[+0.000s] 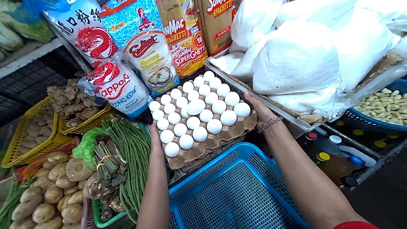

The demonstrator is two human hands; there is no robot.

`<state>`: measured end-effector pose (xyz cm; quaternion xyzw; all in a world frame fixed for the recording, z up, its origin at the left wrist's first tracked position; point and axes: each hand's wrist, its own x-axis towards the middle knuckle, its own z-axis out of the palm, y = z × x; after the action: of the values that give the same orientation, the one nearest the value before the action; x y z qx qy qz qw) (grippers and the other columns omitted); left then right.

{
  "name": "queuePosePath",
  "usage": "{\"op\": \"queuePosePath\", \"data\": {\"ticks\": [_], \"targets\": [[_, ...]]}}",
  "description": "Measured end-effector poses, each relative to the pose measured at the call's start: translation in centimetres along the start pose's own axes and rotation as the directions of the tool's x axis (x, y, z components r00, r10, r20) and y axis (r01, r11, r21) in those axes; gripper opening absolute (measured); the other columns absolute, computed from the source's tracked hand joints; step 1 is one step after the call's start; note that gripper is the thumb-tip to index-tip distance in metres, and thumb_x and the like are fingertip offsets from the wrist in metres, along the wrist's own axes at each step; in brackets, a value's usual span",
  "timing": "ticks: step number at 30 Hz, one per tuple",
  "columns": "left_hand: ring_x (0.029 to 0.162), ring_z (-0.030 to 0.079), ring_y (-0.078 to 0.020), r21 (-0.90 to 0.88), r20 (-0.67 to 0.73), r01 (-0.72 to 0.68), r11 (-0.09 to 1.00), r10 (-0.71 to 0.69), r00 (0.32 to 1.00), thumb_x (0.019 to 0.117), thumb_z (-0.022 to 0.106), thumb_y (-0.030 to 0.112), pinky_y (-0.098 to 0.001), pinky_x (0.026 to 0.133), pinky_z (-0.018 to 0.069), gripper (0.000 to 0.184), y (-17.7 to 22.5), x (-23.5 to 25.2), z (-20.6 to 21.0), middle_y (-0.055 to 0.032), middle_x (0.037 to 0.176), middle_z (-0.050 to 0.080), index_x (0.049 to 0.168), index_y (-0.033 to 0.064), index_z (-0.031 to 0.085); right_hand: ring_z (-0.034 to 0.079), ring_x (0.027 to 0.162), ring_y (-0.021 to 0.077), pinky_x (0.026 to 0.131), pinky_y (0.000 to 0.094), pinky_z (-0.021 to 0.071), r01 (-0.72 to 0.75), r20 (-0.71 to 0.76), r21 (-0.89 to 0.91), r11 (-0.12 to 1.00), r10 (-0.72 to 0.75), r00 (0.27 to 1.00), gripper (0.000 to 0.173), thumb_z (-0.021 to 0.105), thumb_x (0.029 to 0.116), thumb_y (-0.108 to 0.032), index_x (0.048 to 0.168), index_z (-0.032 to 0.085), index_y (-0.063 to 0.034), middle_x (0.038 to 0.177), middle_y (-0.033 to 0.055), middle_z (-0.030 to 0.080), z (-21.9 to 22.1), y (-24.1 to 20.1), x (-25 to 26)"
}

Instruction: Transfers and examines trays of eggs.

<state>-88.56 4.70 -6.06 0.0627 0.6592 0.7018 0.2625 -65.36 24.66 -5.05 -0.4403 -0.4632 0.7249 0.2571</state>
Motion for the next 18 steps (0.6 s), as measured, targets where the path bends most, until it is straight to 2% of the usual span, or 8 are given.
{"op": "queuePosePath", "data": {"ticks": [3, 6, 7, 9, 10, 13, 16, 18], "targets": [[0.104, 0.061, -0.0053, 0.031, 0.020, -0.008, 0.999, 0.008, 1.000, 0.1108, 0.034, 0.040, -0.0268, 0.089, 0.0512, 0.040, 0.1, 0.2, -0.2, -0.0018, 0.119, 0.062, 0.135, 0.0148, 0.053, 0.063, 0.105, 0.0077, 0.088, 0.0292, 0.0539, 0.008, -0.021, -0.014, 1.000, -0.008, 1.000, 0.046, 0.035, 0.1074, -0.052, 0.133, 0.055, -0.0184, 0.117, 0.0004, 0.065, 0.1, 0.3, 0.9], [0.094, 0.064, -0.0029, -0.028, 0.034, 0.006, 1.000, -0.005, 0.999, 0.1102, 0.035, 0.040, -0.0237, 0.081, 0.0547, 0.034, 0.1, 0.5, -0.1, 0.0022, 0.106, 0.065, 0.127, 0.0183, 0.056, 0.046, 0.136, 0.0164, 0.113, 0.0374, 0.0353, 0.082, 0.031, -0.176, 0.981, -0.078, 0.996, 0.057, 0.033, 0.1094, -0.046, 0.151, 0.042, -0.0074, 0.151, 0.0118, 0.047, -0.5, 0.8, 2.5], [0.093, 0.065, -0.0030, -0.049, 0.048, 0.015, 0.999, -0.013, 0.999, 0.1100, 0.035, 0.040, -0.0240, 0.080, 0.0553, 0.033, 0.1, 0.7, -0.1, 0.0026, 0.104, 0.065, 0.125, 0.0192, 0.056, 0.047, 0.134, 0.0149, 0.113, 0.0360, 0.0358, 0.106, 0.046, -0.199, 0.974, -0.099, 0.994, 0.056, 0.031, 0.1099, -0.045, 0.150, 0.044, -0.0068, 0.149, 0.0114, 0.048, -0.5, 0.9, 2.7], [0.093, 0.065, -0.0031, -0.055, 0.047, 0.022, 0.998, -0.019, 0.999, 0.1094, 0.037, 0.040, -0.0242, 0.080, 0.0554, 0.033, 0.1, 0.9, 0.0, 0.0029, 0.104, 0.066, 0.125, 0.0196, 0.058, 0.058, 0.111, 0.0028, 0.095, 0.0236, 0.0474, 0.123, 0.052, -0.161, 0.979, -0.116, 0.992, 0.046, 0.031, 0.1099, -0.044, 0.135, 0.054, -0.0131, 0.124, 0.0009, 0.061, 0.0, 1.0, 2.7], [0.092, 0.065, -0.0022, -0.049, 0.038, 0.007, 0.999, -0.005, 0.999, 0.1095, 0.038, 0.038, -0.0231, 0.079, 0.0550, 0.031, 0.2, 0.8, 0.1, 0.0032, 0.102, 0.065, 0.123, 0.0189, 0.058, 0.059, 0.106, 0.0007, 0.091, 0.0215, 0.0485, 0.119, 0.073, -0.126, 0.985, -0.110, 0.991, 0.044, 0.032, 0.1099, -0.044, 0.133, 0.055, -0.0144, 0.119, -0.0009, 0.062, 0.0, 0.9, 2.6], [0.087, 0.064, 0.0001, -0.026, 0.022, -0.043, 0.999, 0.043, 0.999, 0.1086, 0.041, 0.031, -0.0203, 0.077, 0.0541, 0.023, 0.3, 0.6, 0.3, 0.0042, 0.096, 0.063, 0.117, 0.0170, 0.058, 0.058, 0.105, -0.0021, 0.091, 0.0185, 0.0477, 0.146, 0.114, -0.100, 0.984, -0.134, 0.984, 0.041, 0.033, 0.1100, -0.041, 0.131, 0.056, -0.0150, 0.117, -0.0030, 0.062, 0.0, 0.9, 2.2], [0.088, 0.063, 0.0013, 0.032, 0.041, -0.074, 0.997, 0.073, 0.997, 0.1102, 0.040, 0.032, -0.0189, 0.078, 0.0532, 0.026, 0.1, 1.0, -0.2, 0.0041, 0.098, 0.063, 0.119, 0.0152, 0.058, 0.055, 0.113, 0.0025, 0.099, 0.0230, 0.0438, 0.196, 0.175, -0.123, 0.973, -0.174, 0.969, 0.045, 0.031, 0.1108, -0.038, 0.137, 0.053, -0.0082, 0.127, 0.0031, 0.060, -0.4, 0.9, 3.0], [0.085, 0.064, 0.0022, 0.039, 0.026, -0.088, 0.995, 0.087, 0.996, 0.1106, 0.039, 0.031, -0.0180, 0.076, 0.0542, 0.027, 0.0, 1.3, -0.1, 0.0054, 0.095, 0.065, 0.116, 0.0150, 0.059, 0.058, 0.110, 0.0006, 0.095, 0.0206, 0.0474, 0.200, 0.156, -0.103, 0.975, -0.182, 0.971, 0.043, 0.031, 0.1104, -0.037, 0.134, 0.055, -0.0100, 0.122, 0.0014, 0.062, -0.2, 1.0, 3.3]]}}
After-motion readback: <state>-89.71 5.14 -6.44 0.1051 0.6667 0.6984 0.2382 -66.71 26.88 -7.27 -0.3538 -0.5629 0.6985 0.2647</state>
